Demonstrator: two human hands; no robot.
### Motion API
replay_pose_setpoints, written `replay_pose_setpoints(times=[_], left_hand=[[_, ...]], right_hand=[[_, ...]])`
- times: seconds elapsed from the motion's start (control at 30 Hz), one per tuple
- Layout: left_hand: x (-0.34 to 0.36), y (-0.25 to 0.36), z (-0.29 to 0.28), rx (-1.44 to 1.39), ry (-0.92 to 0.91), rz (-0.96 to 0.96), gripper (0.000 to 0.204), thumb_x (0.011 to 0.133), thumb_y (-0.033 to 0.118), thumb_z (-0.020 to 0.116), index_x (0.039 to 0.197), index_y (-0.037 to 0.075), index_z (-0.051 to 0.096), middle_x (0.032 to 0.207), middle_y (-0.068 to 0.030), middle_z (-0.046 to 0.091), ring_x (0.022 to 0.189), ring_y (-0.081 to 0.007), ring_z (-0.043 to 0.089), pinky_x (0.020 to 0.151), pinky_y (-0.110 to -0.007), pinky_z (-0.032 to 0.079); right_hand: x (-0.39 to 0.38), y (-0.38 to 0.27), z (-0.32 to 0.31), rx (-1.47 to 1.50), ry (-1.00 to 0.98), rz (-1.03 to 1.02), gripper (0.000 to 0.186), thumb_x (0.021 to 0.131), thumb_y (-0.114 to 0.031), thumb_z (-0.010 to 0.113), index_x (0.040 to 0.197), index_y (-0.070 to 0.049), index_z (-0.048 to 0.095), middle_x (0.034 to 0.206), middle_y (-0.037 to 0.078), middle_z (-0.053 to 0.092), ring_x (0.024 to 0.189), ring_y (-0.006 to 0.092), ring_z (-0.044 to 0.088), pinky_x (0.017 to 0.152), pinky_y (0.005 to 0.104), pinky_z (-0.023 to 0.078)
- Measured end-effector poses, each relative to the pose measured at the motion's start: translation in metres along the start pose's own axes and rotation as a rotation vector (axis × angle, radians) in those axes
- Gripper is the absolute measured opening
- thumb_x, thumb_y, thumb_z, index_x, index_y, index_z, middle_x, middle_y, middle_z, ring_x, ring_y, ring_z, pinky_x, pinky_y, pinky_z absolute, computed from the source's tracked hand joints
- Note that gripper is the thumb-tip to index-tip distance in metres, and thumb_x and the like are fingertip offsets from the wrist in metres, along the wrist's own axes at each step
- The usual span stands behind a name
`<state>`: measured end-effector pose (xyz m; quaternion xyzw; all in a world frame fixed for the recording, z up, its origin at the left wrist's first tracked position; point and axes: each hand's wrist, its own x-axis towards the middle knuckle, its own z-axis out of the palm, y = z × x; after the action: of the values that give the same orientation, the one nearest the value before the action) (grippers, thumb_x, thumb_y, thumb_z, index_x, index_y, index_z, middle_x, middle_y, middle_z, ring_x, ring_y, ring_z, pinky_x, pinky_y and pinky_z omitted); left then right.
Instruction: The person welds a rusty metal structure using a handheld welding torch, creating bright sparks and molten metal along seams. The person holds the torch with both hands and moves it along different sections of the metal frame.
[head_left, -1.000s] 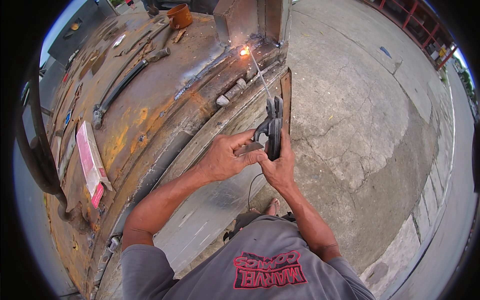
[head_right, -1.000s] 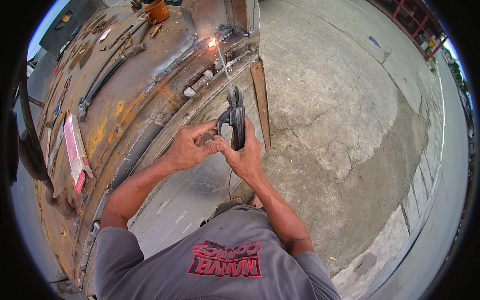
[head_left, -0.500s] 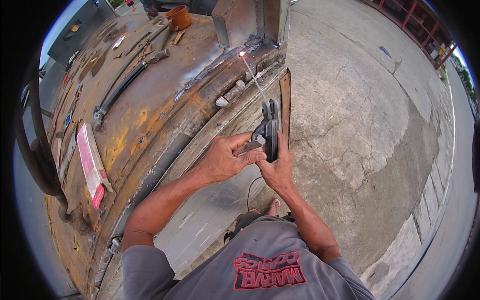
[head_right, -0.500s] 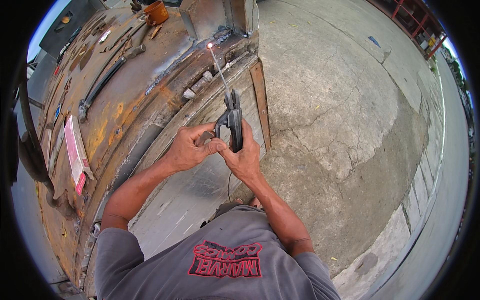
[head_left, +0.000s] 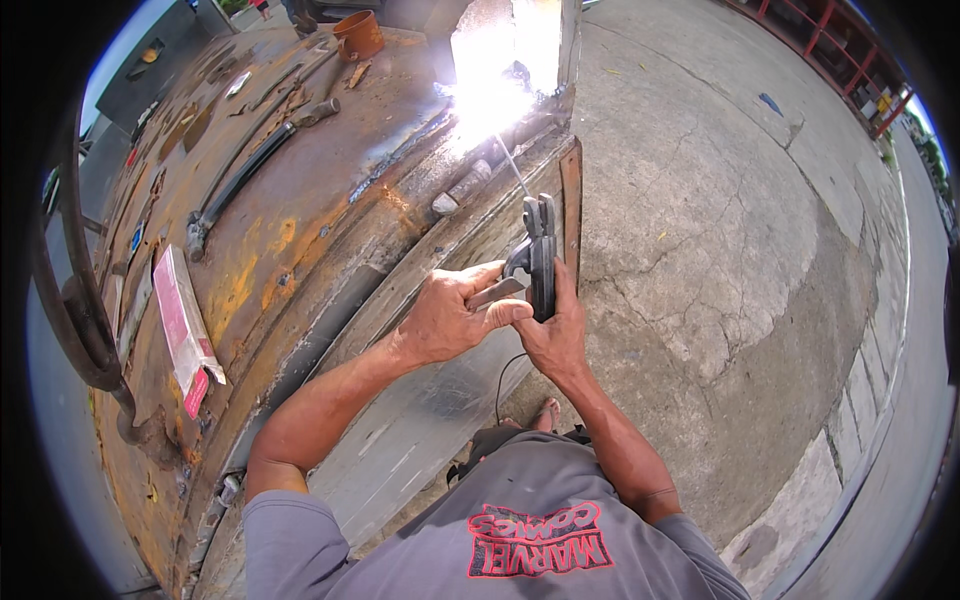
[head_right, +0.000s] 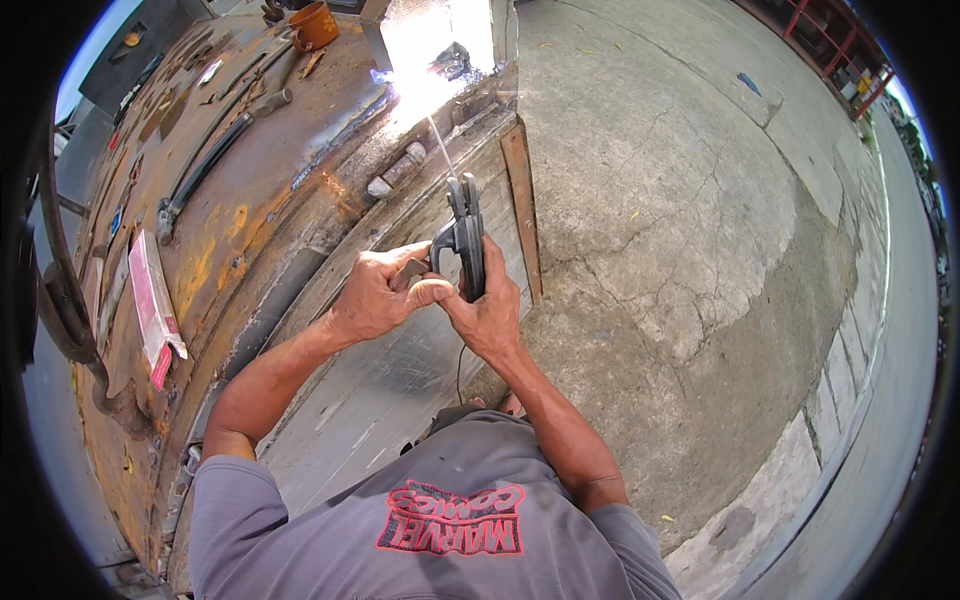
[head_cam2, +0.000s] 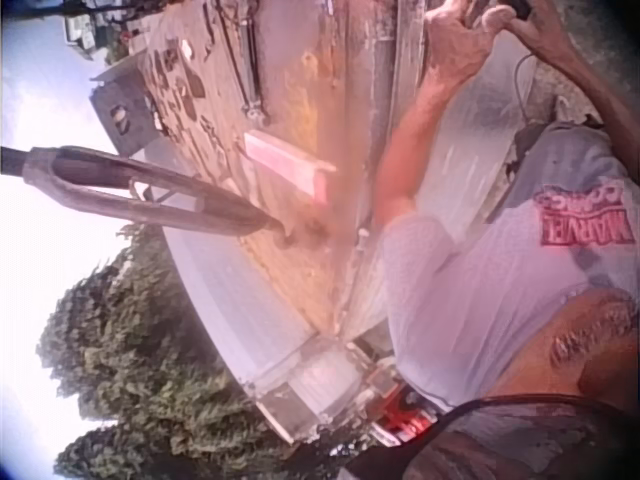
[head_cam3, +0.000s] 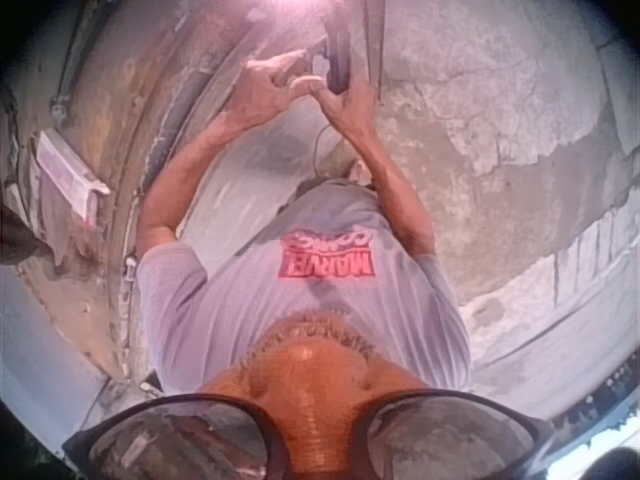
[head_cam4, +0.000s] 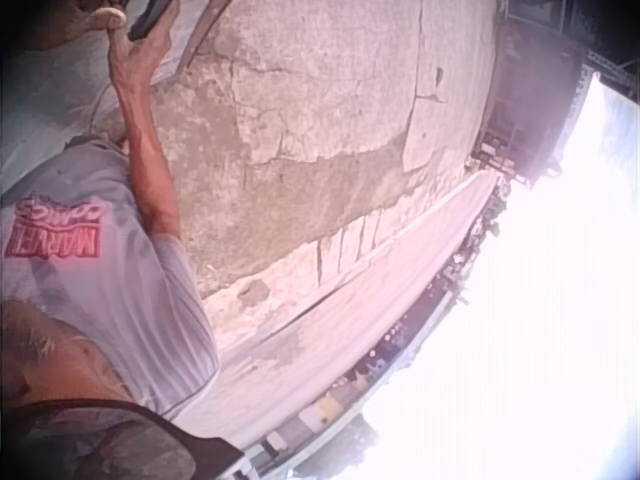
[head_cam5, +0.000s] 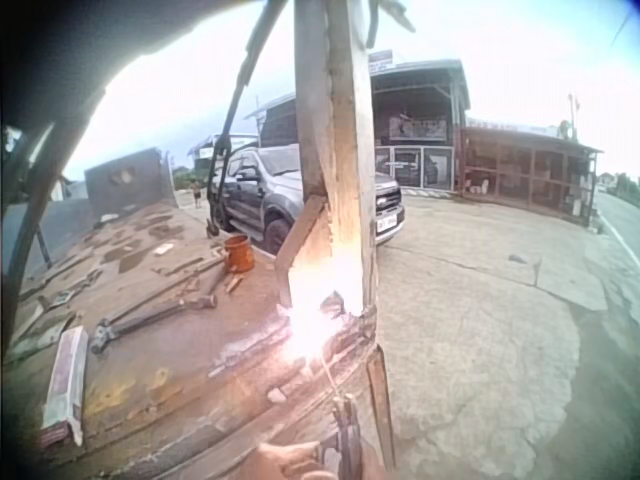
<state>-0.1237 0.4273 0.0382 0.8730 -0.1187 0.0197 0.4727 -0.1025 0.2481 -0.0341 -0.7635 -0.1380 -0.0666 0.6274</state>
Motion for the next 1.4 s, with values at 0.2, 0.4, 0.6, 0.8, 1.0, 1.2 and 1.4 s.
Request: replay_pose_setpoints(times=[0.2, 0.4, 0.6, 0.8, 1.0, 1.2, 1.4], left_hand=[[0.002, 0.002, -0.006, 0.021, -0.087, -0.088, 0.066, 0.091, 0.057, 0.079, 0.125, 0.001, 0.073, 0.067, -0.0042, 0.059, 0.065, -0.007, 0.05, 0.056, -0.033, 0.044], [0.001, 0.003, -0.002, -0.049, -0.067, 0.013, 0.075, 0.092, 0.052, 0.082, 0.139, -0.004, 0.065, 0.068, 0.0027, 0.058, 0.055, -0.0011, 0.036, 0.047, -0.026, 0.031], [-0.001, -0.004, 0.0, -0.027, -0.048, -0.008, 0.079, 0.091, 0.052, 0.083, 0.141, -0.005, 0.063, 0.071, 0.0012, 0.063, 0.054, -0.0015, 0.037, 0.047, -0.027, 0.032], [0.0, 0.006, -0.006, 0.015, -0.08, -0.065, 0.08, 0.091, 0.052, 0.082, 0.144, -0.005, 0.061, 0.065, -0.002, 0.056, 0.06, -0.0056, 0.045, 0.053, -0.03, 0.039], [0.0, 0.005, -0.005, -0.001, -0.091, -0.086, 0.083, 0.092, 0.052, 0.081, 0.143, -0.009, 0.059, 0.077, -0.0104, 0.071, 0.068, -0.0083, 0.059, 0.06, -0.031, 0.048], [0.0, 0.007, -0.005, -0.033, -0.092, -0.095, 0.084, 0.091, 0.053, 0.08, 0.143, -0.009, 0.059, 0.08, -0.0108, 0.073, 0.07, -0.0083, 0.062, 0.062, -0.032, 0.05], [0.0, 0.008, -0.006, -0.03, -0.1, -0.1, 0.08, 0.092, 0.053, 0.081, 0.142, -0.006, 0.061, 0.079, -0.0092, 0.073, 0.07, -0.0065, 0.059, 0.06, -0.031, 0.048]], right_hand=[[0.003, 0.0, 0.001, 0.004, 0.006, -0.016, 0.079, 0.086, -0.034, 0.09, 0.145, 0.001, 0.05, 0.072, 0.003, 0.056, 0.063, 0.0119, 0.055, 0.056, 0.0298, 0.048], [0.0, 0.008, 0.004, 0.059, 0.091, -0.11, 0.079, 0.085, -0.033, 0.09, 0.143, 0.002, 0.051, 0.074, 0.003, 0.058, 0.063, 0.0111, 0.057, 0.055, 0.0292, 0.048], [0.001, 0.005, 0.003, 0.011, 0.087, -0.077, 0.078, 0.085, -0.033, 0.091, 0.143, 0.002, 0.051, 0.075, 0.003, 0.059, 0.062, 0.0107, 0.056, 0.055, 0.0288, 0.047], [0.002, 0.0, 0.002, 0.034, 0.065, -0.028, 0.076, 0.086, -0.033, 0.09, 0.143, 0.001, 0.052, 0.075, 0.002, 0.059, 0.062, 0.0104, 0.056, 0.055, 0.0281, 0.047], [0.003, -0.001, 0.003, 0.039, 0.055, -0.002, 0.075, 0.086, -0.033, 0.09, 0.142, 0.0, 0.053, 0.075, 0.002, 0.059, 0.062, 0.0103, 0.056, 0.055, 0.0287, 0.047], [0.004, -0.001, 0.003, 0.046, 0.047, -0.02, 0.075, 0.086, -0.036, 0.09, 0.141, 0.0, 0.053, 0.076, 0.002, 0.059, 0.062, 0.0106, 0.056, 0.055, 0.0286, 0.047], [0.004, 0.001, 0.004, 0.034, 0.055, -0.031, 0.075, 0.086, -0.036, 0.089, 0.142, 0.0, 0.053, 0.075, 0.002, 0.058, 0.063, 0.0104, 0.055, 0.055, 0.0285, 0.046]])
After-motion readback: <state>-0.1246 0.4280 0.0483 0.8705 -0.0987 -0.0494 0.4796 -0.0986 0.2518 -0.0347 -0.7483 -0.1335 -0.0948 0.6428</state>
